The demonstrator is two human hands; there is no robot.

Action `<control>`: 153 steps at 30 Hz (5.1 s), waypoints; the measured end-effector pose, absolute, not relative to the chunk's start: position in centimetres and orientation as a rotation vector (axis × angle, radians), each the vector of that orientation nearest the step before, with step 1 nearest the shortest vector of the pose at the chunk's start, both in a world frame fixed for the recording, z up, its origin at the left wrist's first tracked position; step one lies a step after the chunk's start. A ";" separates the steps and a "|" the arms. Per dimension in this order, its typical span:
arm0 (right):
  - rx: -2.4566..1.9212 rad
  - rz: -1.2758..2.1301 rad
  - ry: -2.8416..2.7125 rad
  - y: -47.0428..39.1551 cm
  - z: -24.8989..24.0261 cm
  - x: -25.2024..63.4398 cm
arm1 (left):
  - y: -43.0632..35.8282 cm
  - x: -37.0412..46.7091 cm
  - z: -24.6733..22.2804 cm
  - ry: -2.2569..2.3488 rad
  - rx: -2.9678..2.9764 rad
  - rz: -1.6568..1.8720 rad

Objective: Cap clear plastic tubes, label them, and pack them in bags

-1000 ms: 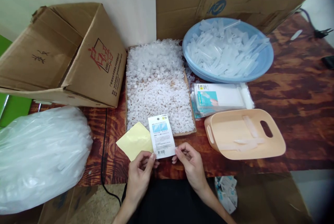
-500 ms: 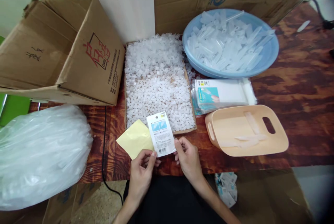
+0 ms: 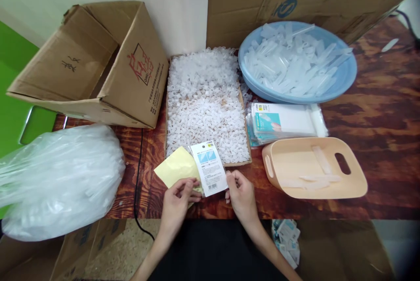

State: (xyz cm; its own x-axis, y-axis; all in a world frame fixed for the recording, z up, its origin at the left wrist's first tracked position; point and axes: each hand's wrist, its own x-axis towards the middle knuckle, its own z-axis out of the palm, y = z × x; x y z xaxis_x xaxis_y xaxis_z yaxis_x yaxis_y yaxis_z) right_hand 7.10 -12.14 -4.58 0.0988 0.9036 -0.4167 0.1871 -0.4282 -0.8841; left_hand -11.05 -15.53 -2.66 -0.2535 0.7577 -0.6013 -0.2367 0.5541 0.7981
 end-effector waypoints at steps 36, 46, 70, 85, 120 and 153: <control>-1.008 1.857 -0.828 -10.0 -0.3 6.2 | -12.9 -11.9 1.1 1.371 0.793 1.068; -0.833 2.048 -0.638 -8.5 1.3 7.3 | -11.4 -12.3 1.1 1.262 0.907 1.116; -0.929 1.873 -0.853 -6.1 0.1 6.5 | -8.6 -12.9 0.5 1.419 0.952 1.101; -1.024 1.628 -1.196 -4.8 -2.0 7.4 | -8.6 -14.0 0.5 1.447 1.708 1.162; -0.803 1.796 -0.904 -7.1 -1.5 6.5 | -8.6 -14.3 3.1 1.262 1.806 0.672; -0.836 1.765 -0.721 -6.7 -1.2 8.3 | -9.1 -12.6 2.0 1.406 1.823 1.212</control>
